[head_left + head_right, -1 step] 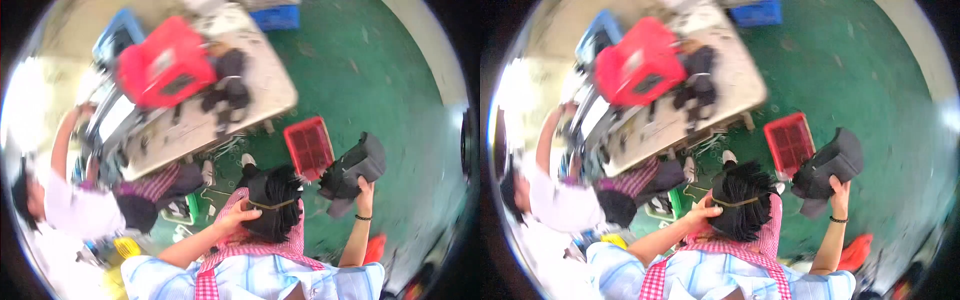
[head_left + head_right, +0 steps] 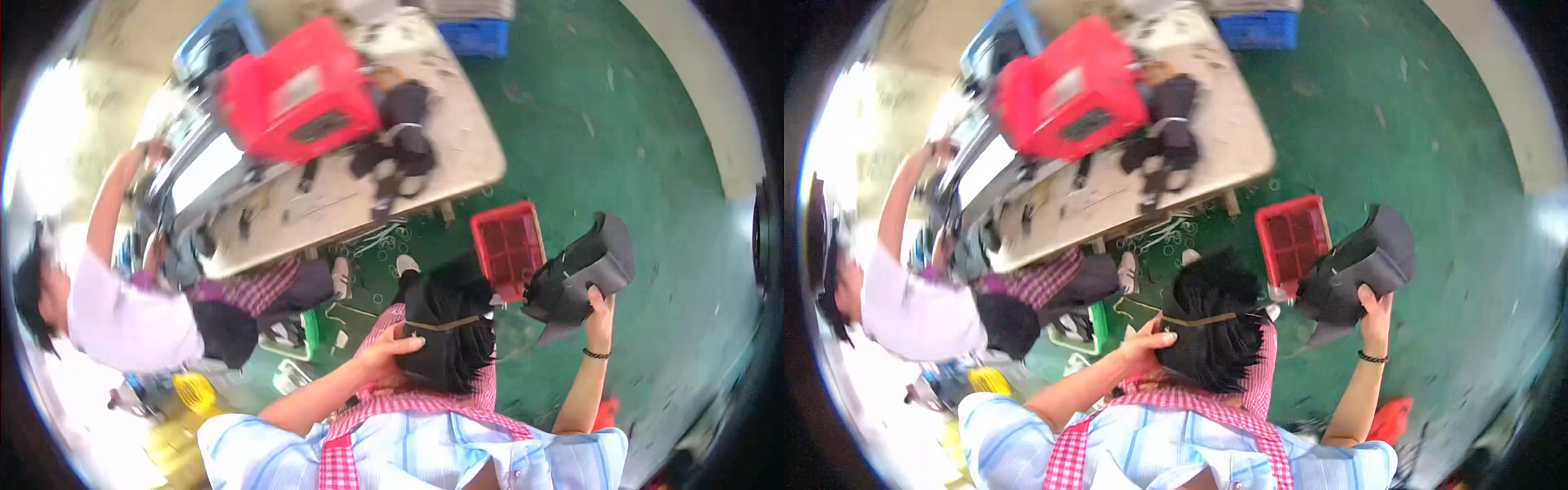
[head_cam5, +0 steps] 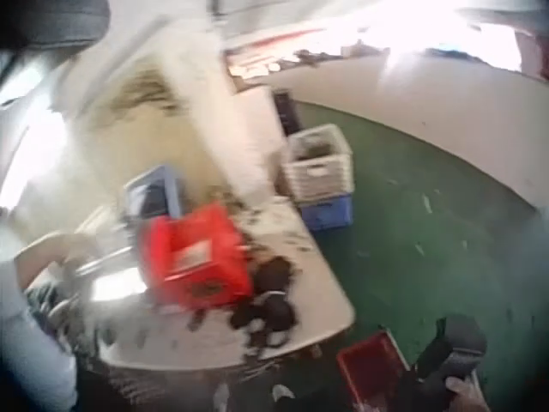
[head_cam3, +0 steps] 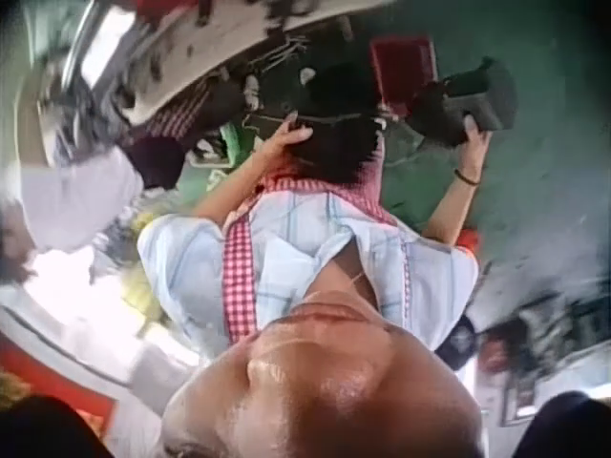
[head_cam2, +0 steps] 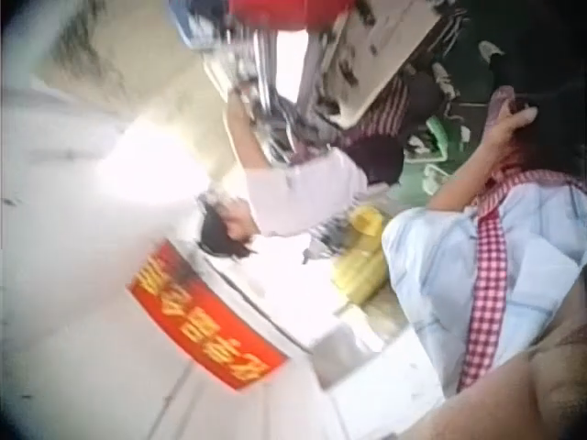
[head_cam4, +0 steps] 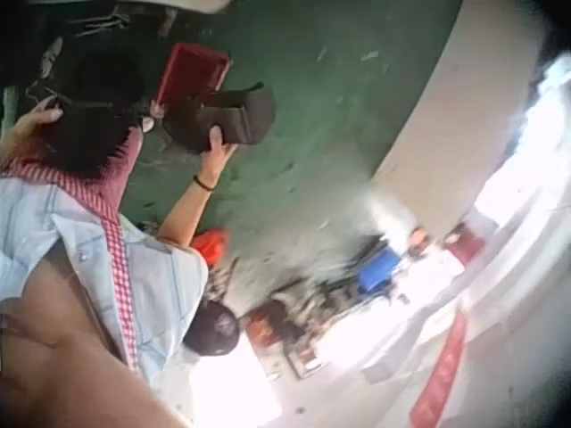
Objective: Manually feed cut shoe upper components through a roller machine to apply glue or adhesive.
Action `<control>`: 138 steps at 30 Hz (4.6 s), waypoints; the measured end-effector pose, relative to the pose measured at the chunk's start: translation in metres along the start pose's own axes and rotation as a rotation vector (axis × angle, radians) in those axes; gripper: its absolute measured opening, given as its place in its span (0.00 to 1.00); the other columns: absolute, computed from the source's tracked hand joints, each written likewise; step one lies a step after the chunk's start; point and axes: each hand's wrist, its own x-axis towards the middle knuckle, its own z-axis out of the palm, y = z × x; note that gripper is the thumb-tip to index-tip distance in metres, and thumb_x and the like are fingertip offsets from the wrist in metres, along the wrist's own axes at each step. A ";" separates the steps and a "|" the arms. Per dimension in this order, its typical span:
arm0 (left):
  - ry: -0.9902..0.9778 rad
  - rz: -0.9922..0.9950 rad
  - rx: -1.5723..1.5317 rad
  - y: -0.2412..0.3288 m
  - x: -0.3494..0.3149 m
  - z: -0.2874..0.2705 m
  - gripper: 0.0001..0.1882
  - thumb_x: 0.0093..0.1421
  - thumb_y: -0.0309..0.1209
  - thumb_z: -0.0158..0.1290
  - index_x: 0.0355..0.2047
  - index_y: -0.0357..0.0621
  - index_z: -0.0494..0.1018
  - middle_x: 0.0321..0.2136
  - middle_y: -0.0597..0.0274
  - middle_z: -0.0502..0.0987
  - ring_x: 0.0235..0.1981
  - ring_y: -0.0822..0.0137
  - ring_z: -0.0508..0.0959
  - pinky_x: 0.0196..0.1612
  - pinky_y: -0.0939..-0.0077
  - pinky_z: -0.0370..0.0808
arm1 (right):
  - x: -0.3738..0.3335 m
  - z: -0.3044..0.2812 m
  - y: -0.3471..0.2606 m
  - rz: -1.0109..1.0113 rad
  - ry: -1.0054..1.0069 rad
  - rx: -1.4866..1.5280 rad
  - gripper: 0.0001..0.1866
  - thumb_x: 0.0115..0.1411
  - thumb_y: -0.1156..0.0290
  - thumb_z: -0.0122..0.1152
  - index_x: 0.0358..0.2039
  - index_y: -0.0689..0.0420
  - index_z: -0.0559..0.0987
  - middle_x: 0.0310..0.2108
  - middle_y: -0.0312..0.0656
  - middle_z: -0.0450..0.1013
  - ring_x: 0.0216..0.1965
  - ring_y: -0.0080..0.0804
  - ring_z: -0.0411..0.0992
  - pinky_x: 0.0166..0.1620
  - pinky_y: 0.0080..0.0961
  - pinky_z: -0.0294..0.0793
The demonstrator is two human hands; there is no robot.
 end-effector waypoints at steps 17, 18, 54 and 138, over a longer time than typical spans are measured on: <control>0.027 0.864 -0.716 0.009 -0.177 -0.219 0.48 0.44 0.37 0.65 0.64 0.38 0.56 0.60 0.49 0.65 0.60 0.49 0.67 0.64 0.50 0.63 | -0.072 0.452 0.056 -1.265 -0.615 -1.406 0.44 0.40 0.75 0.64 0.62 0.45 0.65 0.61 0.45 0.60 0.63 0.49 0.56 0.61 0.57 0.52; 0.040 0.858 -0.749 0.010 -0.174 -0.226 0.47 0.45 0.38 0.64 0.63 0.38 0.56 0.60 0.50 0.65 0.59 0.49 0.68 0.64 0.51 0.63 | -0.063 0.455 0.088 -1.234 -0.667 -1.553 0.46 0.40 0.73 0.66 0.64 0.41 0.62 0.63 0.45 0.56 0.65 0.50 0.53 0.61 0.60 0.50; 0.386 0.749 0.073 0.161 -0.191 -0.107 0.38 0.41 0.28 0.69 0.55 0.38 0.68 0.44 0.64 0.77 0.44 0.71 0.75 0.52 0.73 0.71 | -0.043 0.591 -0.033 0.146 -1.808 -0.426 0.13 0.70 0.62 0.47 0.34 0.58 0.66 0.20 0.32 0.64 0.22 0.19 0.63 0.26 0.18 0.64; 0.493 0.990 -0.083 0.235 -0.087 -0.239 0.09 0.58 0.20 0.58 0.40 0.35 0.80 0.35 0.55 0.82 0.34 0.71 0.80 0.40 0.80 0.78 | -0.057 0.904 0.153 -1.007 -1.086 -1.463 0.31 0.67 0.50 0.36 0.44 0.64 0.79 0.50 0.55 0.70 0.56 0.45 0.65 0.57 0.45 0.60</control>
